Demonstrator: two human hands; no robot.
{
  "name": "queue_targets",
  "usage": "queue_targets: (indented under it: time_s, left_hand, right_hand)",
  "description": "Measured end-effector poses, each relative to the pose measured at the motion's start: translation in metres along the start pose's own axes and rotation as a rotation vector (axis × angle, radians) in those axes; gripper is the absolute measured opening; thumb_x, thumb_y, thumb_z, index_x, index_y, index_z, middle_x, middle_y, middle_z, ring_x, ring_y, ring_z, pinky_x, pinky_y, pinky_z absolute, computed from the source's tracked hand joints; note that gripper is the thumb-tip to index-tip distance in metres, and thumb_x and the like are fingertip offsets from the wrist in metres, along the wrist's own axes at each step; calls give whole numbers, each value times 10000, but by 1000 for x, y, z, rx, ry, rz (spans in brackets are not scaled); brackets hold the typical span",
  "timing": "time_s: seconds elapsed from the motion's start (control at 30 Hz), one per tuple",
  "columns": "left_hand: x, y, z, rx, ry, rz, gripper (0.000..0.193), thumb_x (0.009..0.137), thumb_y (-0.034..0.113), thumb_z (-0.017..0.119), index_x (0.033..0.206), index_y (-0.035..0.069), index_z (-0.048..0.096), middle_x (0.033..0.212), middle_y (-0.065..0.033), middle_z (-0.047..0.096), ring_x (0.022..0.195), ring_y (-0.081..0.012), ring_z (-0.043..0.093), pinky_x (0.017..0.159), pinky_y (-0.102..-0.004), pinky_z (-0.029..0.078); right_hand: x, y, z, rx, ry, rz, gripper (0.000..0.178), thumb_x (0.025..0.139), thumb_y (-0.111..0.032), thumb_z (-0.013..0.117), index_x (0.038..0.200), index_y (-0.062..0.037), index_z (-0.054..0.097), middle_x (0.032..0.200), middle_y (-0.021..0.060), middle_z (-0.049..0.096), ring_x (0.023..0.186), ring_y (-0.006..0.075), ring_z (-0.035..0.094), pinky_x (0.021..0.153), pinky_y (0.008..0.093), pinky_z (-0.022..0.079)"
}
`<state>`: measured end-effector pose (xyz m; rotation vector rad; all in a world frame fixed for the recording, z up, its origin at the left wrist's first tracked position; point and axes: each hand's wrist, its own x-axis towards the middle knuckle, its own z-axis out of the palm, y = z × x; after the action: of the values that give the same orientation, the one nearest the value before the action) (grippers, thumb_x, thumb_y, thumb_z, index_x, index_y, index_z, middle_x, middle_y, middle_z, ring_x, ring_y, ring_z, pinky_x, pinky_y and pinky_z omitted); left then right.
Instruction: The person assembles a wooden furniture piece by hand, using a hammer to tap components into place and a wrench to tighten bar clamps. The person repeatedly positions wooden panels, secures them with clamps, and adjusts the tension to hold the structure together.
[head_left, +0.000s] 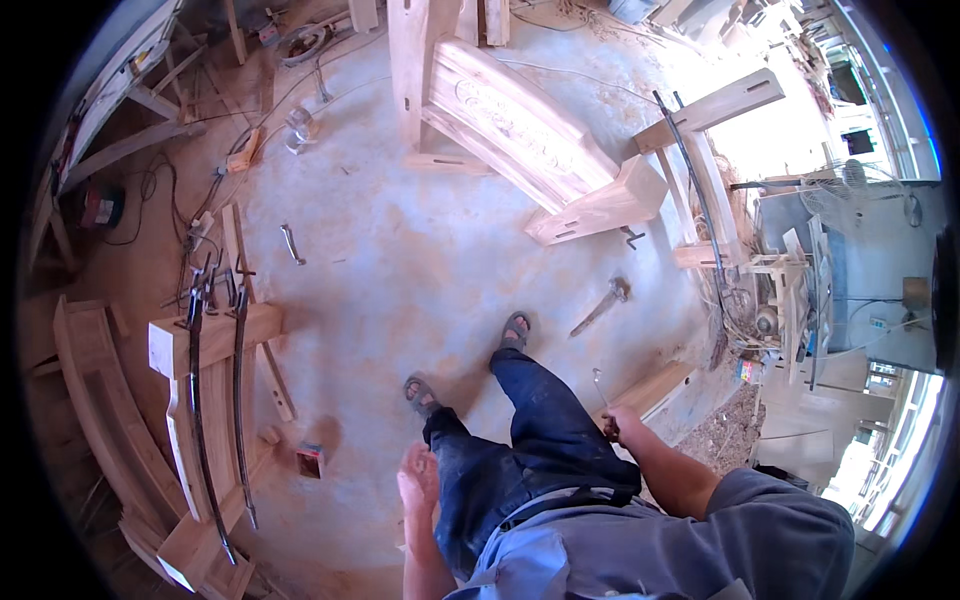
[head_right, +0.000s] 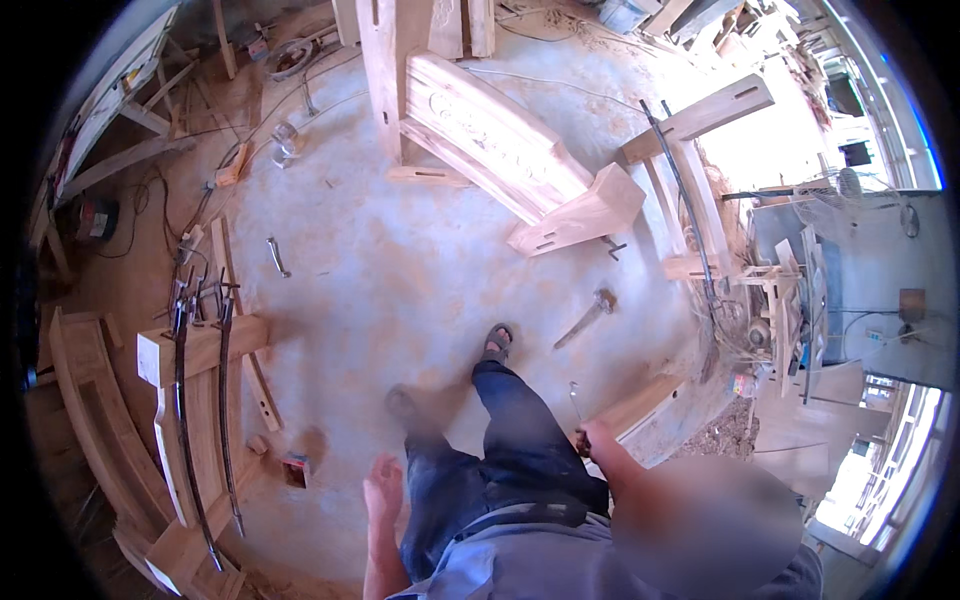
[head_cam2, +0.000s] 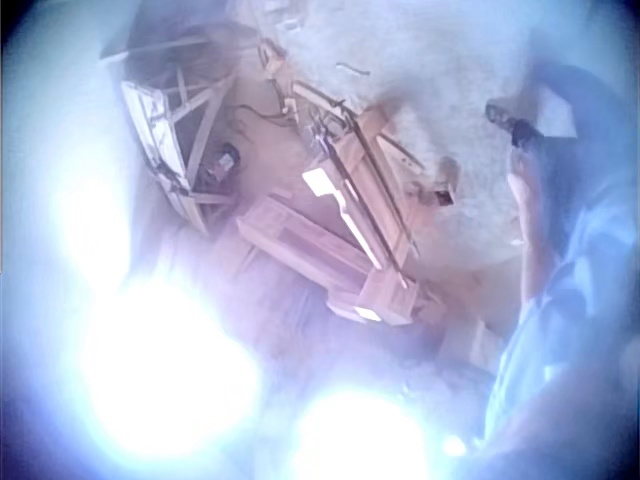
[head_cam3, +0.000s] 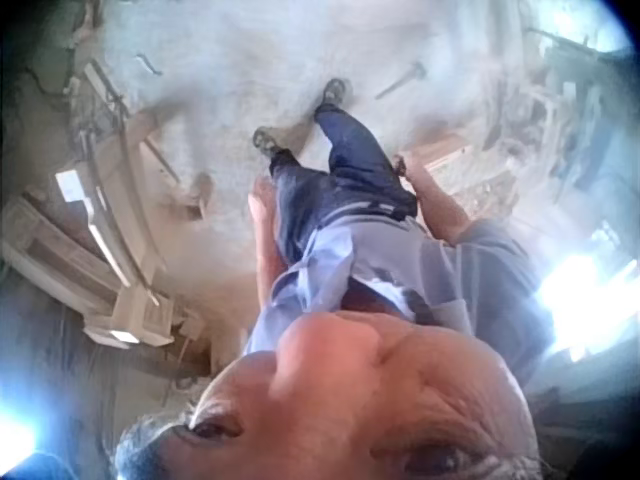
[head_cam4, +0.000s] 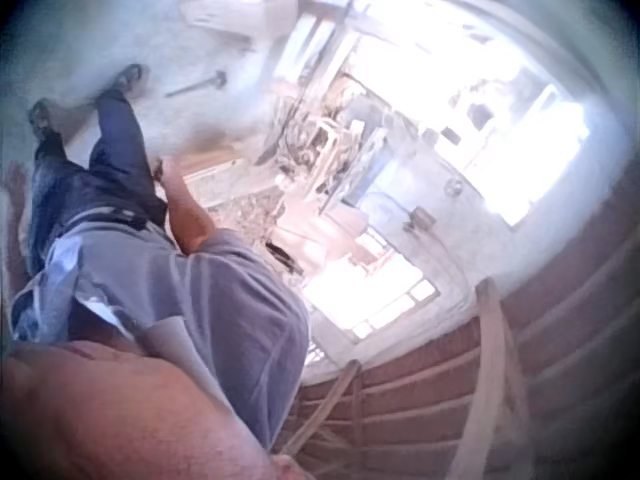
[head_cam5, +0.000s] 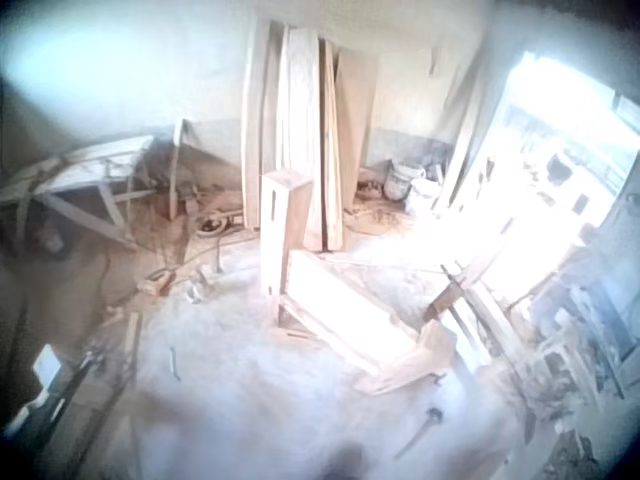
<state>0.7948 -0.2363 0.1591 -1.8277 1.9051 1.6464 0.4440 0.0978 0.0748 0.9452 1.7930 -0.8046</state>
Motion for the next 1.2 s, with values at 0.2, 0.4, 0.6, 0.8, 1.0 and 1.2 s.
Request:
queue_targets:
  time_s: [0.2, 0.4, 0.6, 0.8, 1.0, 1.2]
  left_hand:
    - [-24, -99, -90, -297, 267, 19, 258, 901, 170, 589, 1024, -55, 611, 858, -85, 619, 812, -151, 576, 707, -308, 484]
    - [-125, -334, -115, -198, 357, -361, 151, 807, 97, 530, 716, -24, 524, 647, -92, 545, 552, -175, 532, 496, -346, 432]
    - [-201, -408, -123, -262, 164, -338, 191, 800, 134, 582, 837, -51, 552, 665, -90, 566, 550, -176, 550, 476, -303, 449]
    - [-162, -264, -135, -469, 129, -222, 354, 845, 228, 633, 999, -76, 540, 787, -77, 575, 691, -157, 563, 637, -290, 473]
    - [-114, -206, -163, -358, 273, -230, 276, 871, 169, 595, 1016, -64, 570, 809, -76, 573, 712, -154, 556, 718, -307, 477]
    - [-119, -203, -175, -253, 182, -107, 180, 844, 160, 600, 791, 12, 511, 722, -57, 533, 687, -153, 559, 629, -294, 455]
  right_hand:
    - [-34, 43, 61, -228, -239, -227, 205, 876, -150, 582, 693, -58, 589, 562, 86, 552, 441, 204, 517, 426, 364, 382]
    - [-140, 30, 159, -340, -253, -364, 268, 894, -199, 582, 674, -46, 567, 558, 85, 547, 441, 197, 518, 419, 359, 368]
    - [-160, 58, 185, -752, -177, -518, 299, 886, -277, 573, 711, -37, 610, 579, 83, 596, 512, 216, 597, 500, 369, 459]
    - [-128, 77, 179, -1109, -81, -577, 308, 824, -229, 539, 729, 27, 683, 685, 212, 666, 680, 367, 681, 675, 469, 515]
    - [-146, 63, 196, -1116, -82, -596, 350, 842, -265, 561, 896, 53, 698, 911, 292, 669, 914, 441, 660, 816, 503, 504]
    - [-125, 57, 196, -945, 13, -660, 321, 832, -232, 552, 851, 56, 694, 871, 279, 680, 880, 420, 675, 789, 489, 514]
